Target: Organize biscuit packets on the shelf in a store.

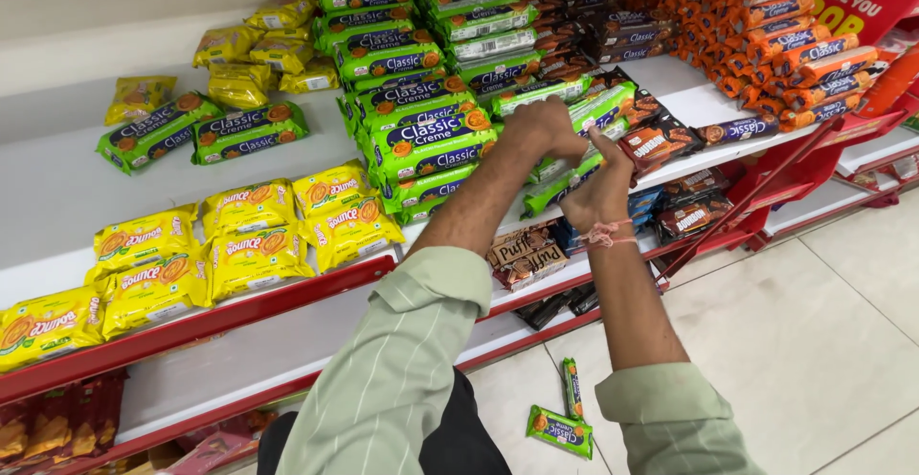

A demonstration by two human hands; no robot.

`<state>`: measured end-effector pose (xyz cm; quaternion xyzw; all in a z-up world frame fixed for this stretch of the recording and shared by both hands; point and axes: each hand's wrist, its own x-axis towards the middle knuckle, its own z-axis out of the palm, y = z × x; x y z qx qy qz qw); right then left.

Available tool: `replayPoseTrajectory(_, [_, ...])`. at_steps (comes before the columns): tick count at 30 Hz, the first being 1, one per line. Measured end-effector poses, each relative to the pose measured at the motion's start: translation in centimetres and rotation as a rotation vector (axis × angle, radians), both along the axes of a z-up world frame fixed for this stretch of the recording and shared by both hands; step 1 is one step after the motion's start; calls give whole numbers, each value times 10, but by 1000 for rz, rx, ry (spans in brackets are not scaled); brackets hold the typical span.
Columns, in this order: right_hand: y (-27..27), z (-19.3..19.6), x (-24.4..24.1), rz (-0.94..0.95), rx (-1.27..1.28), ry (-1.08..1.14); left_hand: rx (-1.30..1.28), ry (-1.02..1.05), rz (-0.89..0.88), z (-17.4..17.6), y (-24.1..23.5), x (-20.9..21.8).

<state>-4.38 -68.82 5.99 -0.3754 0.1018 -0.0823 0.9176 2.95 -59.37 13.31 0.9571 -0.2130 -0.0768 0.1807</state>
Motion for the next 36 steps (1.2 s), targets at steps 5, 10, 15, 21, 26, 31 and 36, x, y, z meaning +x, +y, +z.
replayPoseTrajectory(5, [0,0,-16,-38,34,-112,-48,77,-65,-6,-6,-1])
replayPoseTrajectory(10, [-9,-18,-19,19,60,-167,-77,166,-92,-10,-14,-7])
replayPoseTrajectory(15, [-4,-18,-21,0,46,-147,-195,207,-81,-19,-5,-7])
replayPoseTrajectory(21, [-12,-29,-12,63,61,-195,-183,224,-101,-39,-8,18])
replayPoseTrajectory(26, [-15,-27,-20,61,46,-179,-171,215,-131,-35,-10,8])
replayPoseTrajectory(31, [-14,-23,-38,38,0,-193,-157,169,-110,-26,-9,-24])
replayPoseTrajectory(36, [-14,-12,-54,-7,-67,-215,-190,68,-123,-9,-2,-53])
